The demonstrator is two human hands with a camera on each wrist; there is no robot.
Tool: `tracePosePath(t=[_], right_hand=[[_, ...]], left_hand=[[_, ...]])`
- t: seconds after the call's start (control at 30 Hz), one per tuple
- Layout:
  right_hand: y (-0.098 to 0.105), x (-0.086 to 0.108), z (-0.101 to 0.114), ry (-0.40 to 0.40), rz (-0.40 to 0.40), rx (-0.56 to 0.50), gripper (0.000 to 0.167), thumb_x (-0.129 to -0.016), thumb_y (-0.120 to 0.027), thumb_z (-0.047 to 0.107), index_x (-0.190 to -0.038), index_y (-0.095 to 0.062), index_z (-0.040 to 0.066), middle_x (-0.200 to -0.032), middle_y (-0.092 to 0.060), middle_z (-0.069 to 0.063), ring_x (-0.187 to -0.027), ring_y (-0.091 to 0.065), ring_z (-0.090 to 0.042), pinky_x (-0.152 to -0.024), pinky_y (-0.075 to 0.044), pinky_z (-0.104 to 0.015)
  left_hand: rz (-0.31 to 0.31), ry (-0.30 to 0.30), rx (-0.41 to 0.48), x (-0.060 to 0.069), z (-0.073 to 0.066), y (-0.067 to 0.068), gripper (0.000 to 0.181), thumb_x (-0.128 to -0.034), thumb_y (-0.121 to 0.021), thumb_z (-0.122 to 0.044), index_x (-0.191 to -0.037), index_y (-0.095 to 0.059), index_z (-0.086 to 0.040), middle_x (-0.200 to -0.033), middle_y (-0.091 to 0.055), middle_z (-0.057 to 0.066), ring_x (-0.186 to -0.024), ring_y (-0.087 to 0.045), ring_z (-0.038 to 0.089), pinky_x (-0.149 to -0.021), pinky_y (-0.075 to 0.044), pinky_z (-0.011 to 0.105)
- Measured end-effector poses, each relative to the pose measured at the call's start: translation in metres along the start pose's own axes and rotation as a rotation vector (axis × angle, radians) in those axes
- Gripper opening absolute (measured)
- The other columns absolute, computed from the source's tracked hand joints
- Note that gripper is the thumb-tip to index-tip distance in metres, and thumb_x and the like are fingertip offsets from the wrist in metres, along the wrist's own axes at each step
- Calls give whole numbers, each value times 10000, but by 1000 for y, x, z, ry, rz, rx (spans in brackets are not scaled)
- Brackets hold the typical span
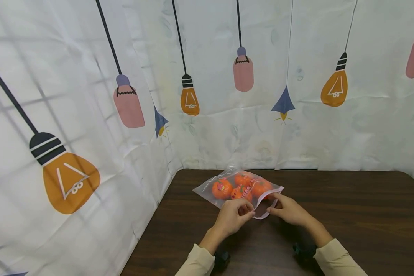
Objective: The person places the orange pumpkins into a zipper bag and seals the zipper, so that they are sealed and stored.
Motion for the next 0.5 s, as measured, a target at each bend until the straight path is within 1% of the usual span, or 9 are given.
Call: tracePosePath(t=[0.07,0.13,0.27,0.3,0.37,0.43,0.5], right_hand=[[2,0,0,19,2,0,500,-947,-721,262,-1341,-574,-9,-911,-646,-63,-724,-552,-146,-591,-452,-275],[5,0,0,36,2,-8,472,-950,-717,260,-1320,-591,-4,-913,-646,-62,-734,-563,-136,-598,-460,-267],[8,-2,-1,60,-13,-46,369,-963,-701,227,-1241,-635,-6,-1039,-690,-88,-822,-630,-126,-661,-518,-246],[9,-2,-1,54,-21,-55,334,-965,-696,212,-1213,-644,-6,-1046,-697,-89,-831,-643,-134,-672,-526,-247],[11,-2,-1,27,-45,-77,254,-971,-685,190,-1144,-653,7,-993,-698,-92,-824,-659,-169,-671,-532,-252],[12,-1,0,-14,-79,-101,186,-976,-675,163,-1088,-636,20,-934,-685,-94,-807,-666,-206,-661,-533,-258],[15,0,1,-50,-125,-126,158,-979,-666,142,-1066,-602,27,-896,-670,-109,-790,-667,-244,-655,-535,-270]], left_hand=[[14,-1,-17,0,0,-1,72,-894,-795,-211,-929,-734,-192,-751,-654,-74,-660,-501,-56,-615,-443,112],[27,-7,-38,0,-1,-2,77,-893,-794,-215,-937,-733,-199,-751,-649,-82,-659,-497,-63,-611,-435,108],[41,-16,-64,0,-3,-2,80,-895,-791,-230,-945,-732,-208,-755,-648,-96,-658,-495,-79,-604,-431,106],[43,-19,-70,0,-3,-2,80,-895,-791,-229,-946,-732,-209,-759,-650,-99,-660,-495,-82,-607,-433,106],[47,-21,-77,0,-5,-2,78,-894,-790,-225,-946,-734,-209,-763,-652,-102,-663,-496,-84,-611,-432,105],[51,-22,-88,0,-6,-2,75,-894,-788,-219,-946,-735,-207,-769,-654,-106,-668,-499,-81,-618,-432,105],[56,-24,-103,-1,-7,-2,74,-894,-786,-220,-947,-735,-209,-772,-655,-111,-670,-500,-82,-622,-429,103]])
Point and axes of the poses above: each hand's wrist, its own x-axis away from the middle knuckle, its own y-axis out of the back of the hand, z = x × y, the point moved 4 cm from there along -x, towards the middle knuckle
